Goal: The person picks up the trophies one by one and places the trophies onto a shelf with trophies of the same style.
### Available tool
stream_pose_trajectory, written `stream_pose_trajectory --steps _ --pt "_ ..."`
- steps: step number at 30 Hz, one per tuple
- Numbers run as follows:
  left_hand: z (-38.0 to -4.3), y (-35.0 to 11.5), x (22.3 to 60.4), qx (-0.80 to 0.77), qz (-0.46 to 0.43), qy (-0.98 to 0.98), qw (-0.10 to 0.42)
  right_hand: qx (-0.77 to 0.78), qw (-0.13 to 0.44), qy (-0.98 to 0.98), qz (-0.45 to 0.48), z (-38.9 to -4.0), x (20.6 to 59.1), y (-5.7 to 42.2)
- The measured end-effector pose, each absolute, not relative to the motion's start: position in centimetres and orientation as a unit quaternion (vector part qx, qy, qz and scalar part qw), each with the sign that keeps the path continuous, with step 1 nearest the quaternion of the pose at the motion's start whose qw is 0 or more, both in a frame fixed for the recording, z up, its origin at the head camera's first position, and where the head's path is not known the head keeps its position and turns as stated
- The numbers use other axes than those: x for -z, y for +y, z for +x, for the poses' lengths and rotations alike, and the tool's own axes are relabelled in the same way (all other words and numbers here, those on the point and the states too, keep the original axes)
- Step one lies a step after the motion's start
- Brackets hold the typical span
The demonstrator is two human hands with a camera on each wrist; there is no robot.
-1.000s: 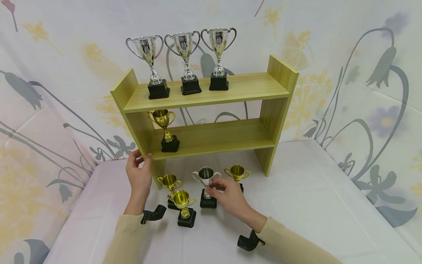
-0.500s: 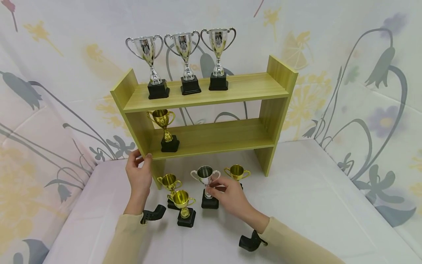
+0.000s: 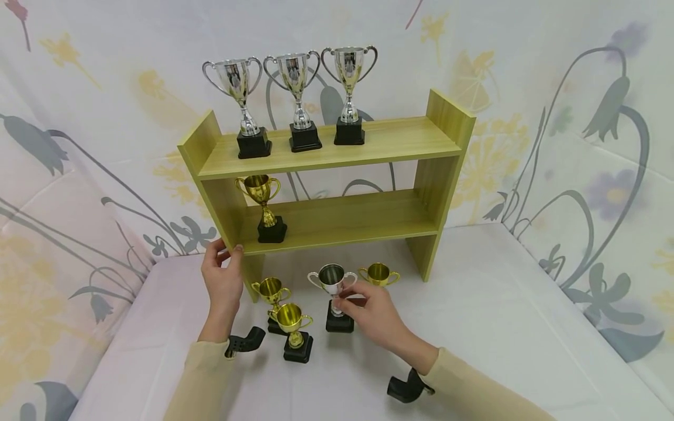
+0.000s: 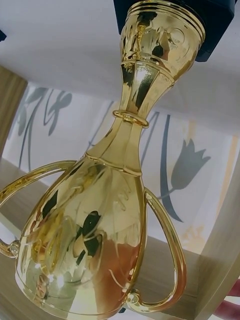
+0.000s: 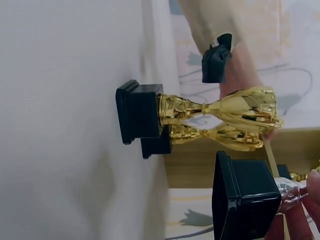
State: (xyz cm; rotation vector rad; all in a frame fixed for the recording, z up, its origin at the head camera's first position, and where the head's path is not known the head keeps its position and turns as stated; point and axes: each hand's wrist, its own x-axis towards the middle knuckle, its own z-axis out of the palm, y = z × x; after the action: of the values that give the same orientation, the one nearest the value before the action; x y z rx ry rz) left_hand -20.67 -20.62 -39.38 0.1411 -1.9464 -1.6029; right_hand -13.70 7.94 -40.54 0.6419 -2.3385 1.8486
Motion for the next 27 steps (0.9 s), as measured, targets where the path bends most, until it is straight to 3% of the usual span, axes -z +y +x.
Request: stream_pose_trajectory --steps 27 --pt "-20.4 -20.4 39.0 0.606 0.047 -0.73 0.312 -0.619 0.082 -0.756 0.195 -13.7 38.7 9.6"
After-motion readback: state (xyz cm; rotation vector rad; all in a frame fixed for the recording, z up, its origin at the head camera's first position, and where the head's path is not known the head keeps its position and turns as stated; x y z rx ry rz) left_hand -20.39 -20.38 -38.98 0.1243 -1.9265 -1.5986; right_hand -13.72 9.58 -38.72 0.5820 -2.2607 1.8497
